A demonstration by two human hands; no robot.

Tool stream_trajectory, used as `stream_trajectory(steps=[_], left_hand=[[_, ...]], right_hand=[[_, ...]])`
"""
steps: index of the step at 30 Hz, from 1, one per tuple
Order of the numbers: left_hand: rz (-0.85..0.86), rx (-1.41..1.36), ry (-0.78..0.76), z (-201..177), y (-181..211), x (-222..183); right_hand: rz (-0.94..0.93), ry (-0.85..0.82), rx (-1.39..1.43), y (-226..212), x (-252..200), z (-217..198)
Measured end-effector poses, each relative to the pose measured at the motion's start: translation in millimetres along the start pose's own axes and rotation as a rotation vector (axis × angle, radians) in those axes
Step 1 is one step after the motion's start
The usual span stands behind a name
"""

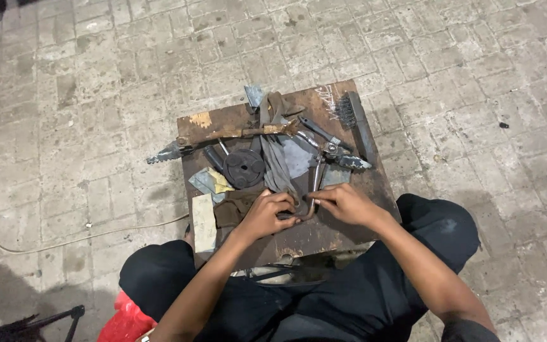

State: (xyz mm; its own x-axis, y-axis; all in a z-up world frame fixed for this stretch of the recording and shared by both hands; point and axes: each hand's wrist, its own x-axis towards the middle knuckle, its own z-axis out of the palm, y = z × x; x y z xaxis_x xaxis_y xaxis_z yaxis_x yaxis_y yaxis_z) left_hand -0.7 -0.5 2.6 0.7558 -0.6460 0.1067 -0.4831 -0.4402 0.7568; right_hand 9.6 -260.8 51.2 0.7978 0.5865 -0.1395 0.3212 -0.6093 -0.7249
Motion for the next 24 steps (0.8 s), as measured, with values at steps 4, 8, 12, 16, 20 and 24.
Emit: stream_trajectory(steps=[4,8,12,16,20,24], left_hand=[[-0.003,0.0,0.001,1,-1,2],[0.006,0.003,0.018,0,1,0],[0.011,-0.002,0.031,0,1,1],[0.016,-0.002,0.031,0,-2,1],[0.028,-0.006,0.042,4,-2,-1],[0.031,0.007,0.04,6,-9,0]], right_hand=[[-0.005,-0.152,0.021,-9,-3,9],[-0.02,-0.041,-0.01,-3,-2,3],[-0.049,-0.029,-0.051,-7,-4,5],[-0.011,-0.147,0.016,7,-1,12],[-0.059,0.07,-0.093,4,-3,2],[-0.141,-0.08,0.07,6,-3,24]])
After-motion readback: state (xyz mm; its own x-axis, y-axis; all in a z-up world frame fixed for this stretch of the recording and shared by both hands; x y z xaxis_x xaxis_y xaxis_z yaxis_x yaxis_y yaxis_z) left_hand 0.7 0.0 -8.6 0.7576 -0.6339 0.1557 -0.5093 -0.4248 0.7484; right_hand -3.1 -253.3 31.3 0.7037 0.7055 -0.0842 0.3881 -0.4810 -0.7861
